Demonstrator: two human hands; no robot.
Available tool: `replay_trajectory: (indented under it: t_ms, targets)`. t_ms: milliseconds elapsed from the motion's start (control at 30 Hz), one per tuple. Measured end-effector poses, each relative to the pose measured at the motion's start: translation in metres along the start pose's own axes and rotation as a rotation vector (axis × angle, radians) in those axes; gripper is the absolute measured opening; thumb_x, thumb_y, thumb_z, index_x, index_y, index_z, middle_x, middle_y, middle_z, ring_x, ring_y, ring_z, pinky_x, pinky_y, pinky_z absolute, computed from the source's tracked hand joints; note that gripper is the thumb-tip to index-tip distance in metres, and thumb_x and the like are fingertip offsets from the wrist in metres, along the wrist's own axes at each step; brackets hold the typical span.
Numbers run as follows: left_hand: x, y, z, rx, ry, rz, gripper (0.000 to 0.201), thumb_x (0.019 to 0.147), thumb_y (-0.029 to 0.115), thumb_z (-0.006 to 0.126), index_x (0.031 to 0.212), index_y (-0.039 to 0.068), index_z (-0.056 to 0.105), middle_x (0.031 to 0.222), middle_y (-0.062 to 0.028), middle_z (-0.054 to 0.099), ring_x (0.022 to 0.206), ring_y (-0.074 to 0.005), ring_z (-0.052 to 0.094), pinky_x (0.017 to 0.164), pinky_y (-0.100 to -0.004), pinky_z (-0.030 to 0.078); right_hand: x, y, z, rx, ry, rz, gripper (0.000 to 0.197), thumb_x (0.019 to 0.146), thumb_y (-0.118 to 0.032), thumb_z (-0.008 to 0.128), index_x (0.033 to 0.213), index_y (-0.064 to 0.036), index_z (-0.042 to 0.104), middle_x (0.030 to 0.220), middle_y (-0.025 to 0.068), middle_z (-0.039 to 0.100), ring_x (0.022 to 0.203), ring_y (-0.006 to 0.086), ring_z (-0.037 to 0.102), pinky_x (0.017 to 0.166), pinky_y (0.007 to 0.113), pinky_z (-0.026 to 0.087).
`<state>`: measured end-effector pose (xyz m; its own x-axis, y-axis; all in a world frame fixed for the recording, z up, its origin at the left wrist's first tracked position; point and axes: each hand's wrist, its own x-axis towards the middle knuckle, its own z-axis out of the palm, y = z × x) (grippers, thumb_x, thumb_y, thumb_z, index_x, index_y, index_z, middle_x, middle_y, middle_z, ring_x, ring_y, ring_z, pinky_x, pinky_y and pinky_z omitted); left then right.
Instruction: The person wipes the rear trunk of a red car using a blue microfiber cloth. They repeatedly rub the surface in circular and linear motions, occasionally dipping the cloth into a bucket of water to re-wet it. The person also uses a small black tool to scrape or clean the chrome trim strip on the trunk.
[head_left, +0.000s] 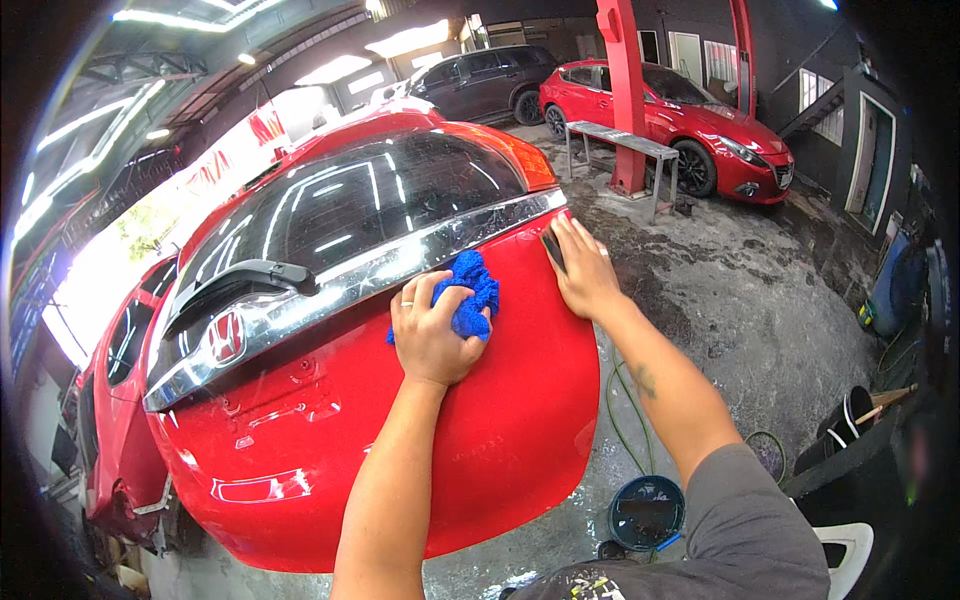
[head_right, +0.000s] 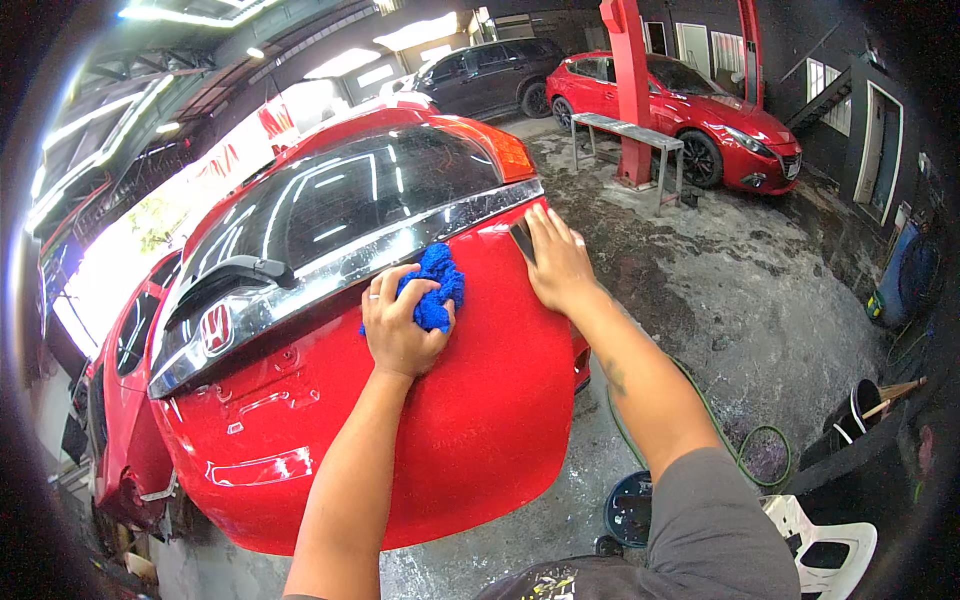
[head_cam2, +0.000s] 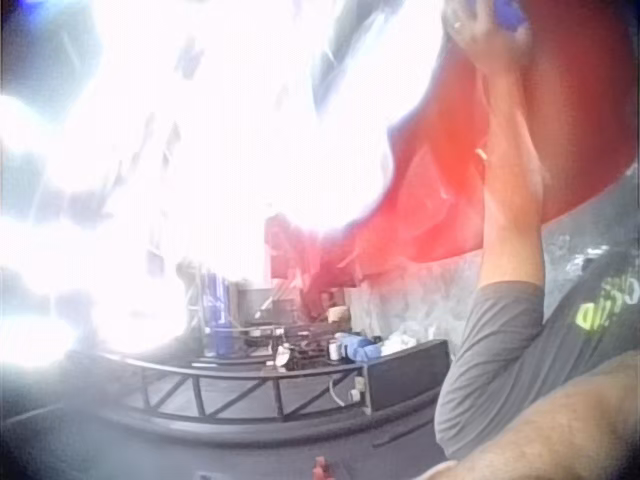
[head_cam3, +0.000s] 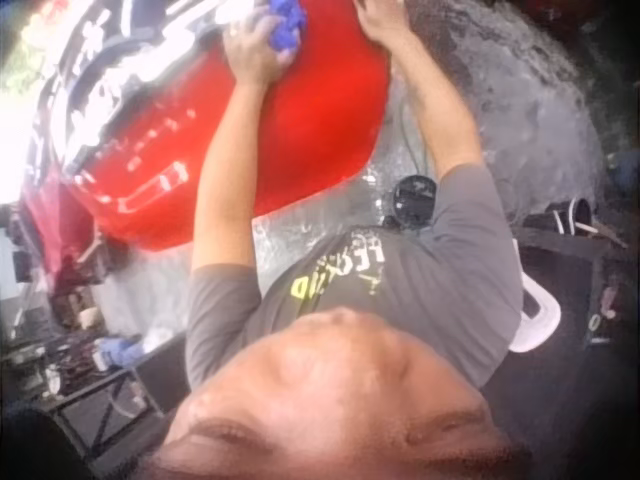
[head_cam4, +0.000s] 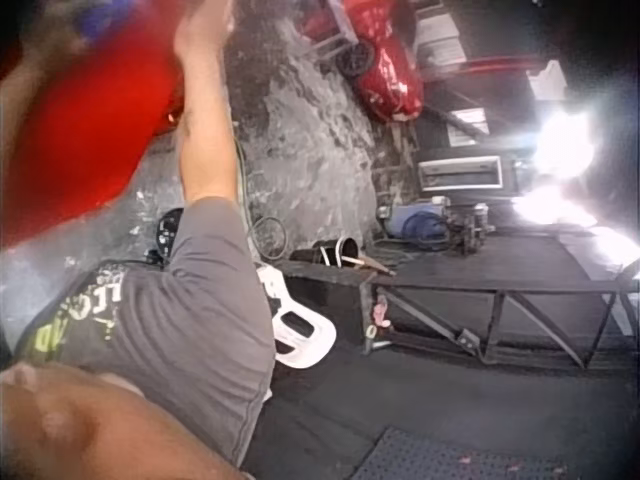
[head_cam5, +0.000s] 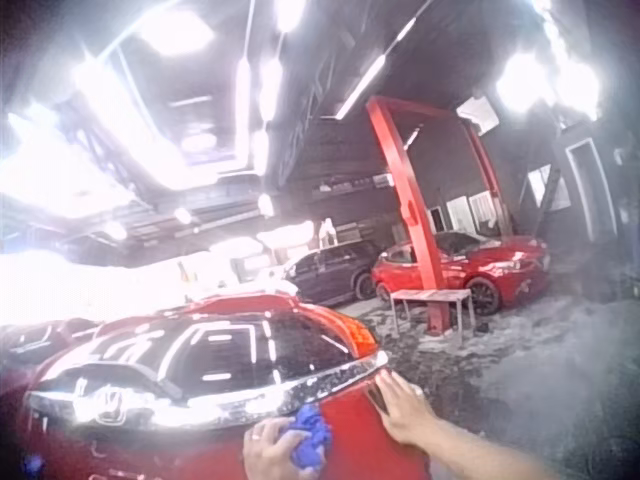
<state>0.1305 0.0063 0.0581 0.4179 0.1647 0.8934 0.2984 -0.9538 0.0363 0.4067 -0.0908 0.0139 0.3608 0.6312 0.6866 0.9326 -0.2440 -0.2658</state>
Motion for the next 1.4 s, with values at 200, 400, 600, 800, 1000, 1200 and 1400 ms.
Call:
replay_trajectory:
  t_ms: [200, 400, 600, 800, 1000, 1200, 1400]
  targets:
    - [-0.007, -0.005, -0.004, 0.026, -0.006, -0.016, 0.026, 0.078, 0.028, 0.087, 0.1, 0.016, 0.08, 0.129, -0.0103, 0.072, 0.125, -0.0376, 0.065, 0.109, -0.0519, 0.049, -0.046, -0.003, 0.014, 0.036, 0.006, -0.034, 0.071, 0.106, -0.019, 0.063, 0.171, -0.0042, 0.037, 0.178, 0.0202, 0.039, 0.166, 0.04, 0.036, 0.132, 0.059, 0.032]
    - [-0.002, -0.002, -0.002, 0.013, -0.003, -0.014, 0.026, 0.078, 0.028, 0.087, 0.101, 0.016, 0.08, 0.129, -0.0109, 0.072, 0.125, -0.038, 0.065, 0.109, -0.0519, 0.049, -0.005, 0.027, 0.008, 0.048, -0.027, -0.054, 0.068, 0.11, -0.022, 0.061, 0.171, -0.0046, 0.037, 0.179, 0.0201, 0.039, 0.165, 0.0406, 0.039, 0.131, 0.06, 0.032]
    - [-0.003, -0.002, -0.002, 0.036, -0.006, -0.022, 0.026, 0.078, 0.027, 0.087, 0.1, 0.016, 0.08, 0.13, -0.011, 0.072, 0.126, -0.0383, 0.065, 0.11, -0.052, 0.049, -0.028, 0.016, 0.012, 0.04, -0.002, -0.063, 0.066, 0.111, -0.024, 0.058, 0.171, -0.0058, 0.038, 0.179, 0.0195, 0.04, 0.164, 0.0422, 0.038, 0.131, 0.062, 0.033]
    - [-0.005, -0.005, -0.005, 0.032, -0.004, -0.013, 0.027, 0.078, 0.028, 0.087, 0.101, 0.016, 0.08, 0.13, -0.0111, 0.072, 0.125, -0.0377, 0.066, 0.11, -0.0519, 0.048, -0.034, 0.015, 0.008, 0.043, -0.002, -0.129, 0.073, 0.103, -0.01, 0.064, 0.17, -0.0039, 0.037, 0.178, 0.0219, 0.04, 0.164, 0.0431, 0.039, 0.131, 0.061, 0.032]
    - [-0.003, -0.003, 0.001, 0.01, 0.01, 0.0, 0.027, 0.079, 0.029, 0.087, 0.101, 0.016, 0.08, 0.128, -0.0104, 0.072, 0.125, -0.0373, 0.065, 0.108, -0.0516, 0.049, -0.011, 0.017, 0.0, -0.007, -0.023, -0.067, 0.07, 0.107, -0.017, 0.06, 0.171, -0.0032, 0.037, 0.178, 0.0214, 0.039, 0.167, 0.0412, 0.034, 0.133, 0.06, 0.031]
    - [-0.005, -0.007, -0.003, 0.028, 0.007, -0.006, 0.026, 0.079, 0.029, 0.087, 0.101, 0.016, 0.08, 0.129, -0.0105, 0.072, 0.125, -0.0371, 0.065, 0.108, -0.0513, 0.049, 0.008, -0.001, 0.0, -0.121, -0.083, 0.057, 0.065, 0.116, -0.036, 0.051, 0.171, -0.0033, 0.038, 0.18, 0.0186, 0.037, 0.167, 0.0372, 0.035, 0.135, 0.055, 0.029]
    - [-0.005, -0.011, -0.008, 0.026, -0.006, -0.004, 0.027, 0.079, 0.029, 0.087, 0.101, 0.016, 0.08, 0.129, -0.0106, 0.073, 0.124, -0.0371, 0.066, 0.108, -0.0515, 0.049, -0.012, -0.067, -0.004, -0.231, -0.067, -0.13, 0.068, 0.107, -0.023, 0.049, 0.171, -0.0027, 0.039, 0.178, 0.0198, 0.041, 0.167, 0.0403, 0.036, 0.132, 0.062, 0.031]
